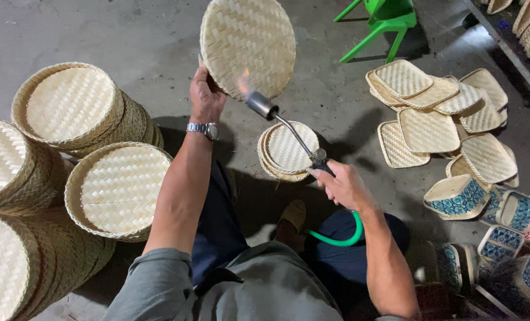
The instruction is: The person uses a handheld blowtorch to apply heat to the interior and exterior surfaces of woven baskets. They pick up baskets from a stack, rotate them while applying the flame, and place them back down. The process is repeated for multiple baskets.
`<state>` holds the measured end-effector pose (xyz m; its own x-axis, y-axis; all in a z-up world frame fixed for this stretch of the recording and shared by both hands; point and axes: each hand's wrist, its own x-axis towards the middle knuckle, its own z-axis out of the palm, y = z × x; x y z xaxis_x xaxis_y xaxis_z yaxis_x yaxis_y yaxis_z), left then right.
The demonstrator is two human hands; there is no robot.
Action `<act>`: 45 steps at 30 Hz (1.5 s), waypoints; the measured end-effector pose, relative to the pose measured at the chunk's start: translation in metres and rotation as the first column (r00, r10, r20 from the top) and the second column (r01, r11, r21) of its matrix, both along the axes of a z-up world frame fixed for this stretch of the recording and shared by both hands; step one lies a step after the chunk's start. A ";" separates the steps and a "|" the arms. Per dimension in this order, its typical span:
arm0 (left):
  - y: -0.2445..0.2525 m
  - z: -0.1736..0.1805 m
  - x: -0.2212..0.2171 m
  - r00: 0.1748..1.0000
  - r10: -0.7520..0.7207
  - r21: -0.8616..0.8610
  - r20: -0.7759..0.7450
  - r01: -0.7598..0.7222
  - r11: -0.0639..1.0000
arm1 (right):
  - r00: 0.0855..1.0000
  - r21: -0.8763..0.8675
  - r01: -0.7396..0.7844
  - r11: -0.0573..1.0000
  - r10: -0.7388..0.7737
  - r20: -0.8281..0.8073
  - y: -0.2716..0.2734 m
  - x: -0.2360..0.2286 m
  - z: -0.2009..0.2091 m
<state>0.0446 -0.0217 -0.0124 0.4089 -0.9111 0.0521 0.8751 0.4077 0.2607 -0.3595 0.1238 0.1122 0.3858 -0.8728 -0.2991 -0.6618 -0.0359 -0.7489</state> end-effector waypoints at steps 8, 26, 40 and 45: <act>0.005 0.003 0.010 0.998 -0.019 0.002 -0.054 0.019 1.000 | 0.990 0.011 0.113 0.994 -0.113 0.085 -0.007 -0.018 -0.006; 0.010 0.006 0.017 0.990 -0.073 -0.090 -0.121 0.062 0.994 | 0.959 0.061 0.182 0.981 -0.191 0.207 -0.010 -0.032 -0.011; 0.006 -0.003 0.021 0.987 -0.034 -0.103 -0.155 0.018 0.995 | 0.942 0.089 0.179 0.980 -0.196 0.271 -0.008 -0.023 -0.020; 0.006 0.001 0.022 0.992 -0.057 -0.026 -0.109 0.055 0.998 | 0.968 0.017 0.141 0.990 -0.142 0.208 -0.025 -0.045 -0.005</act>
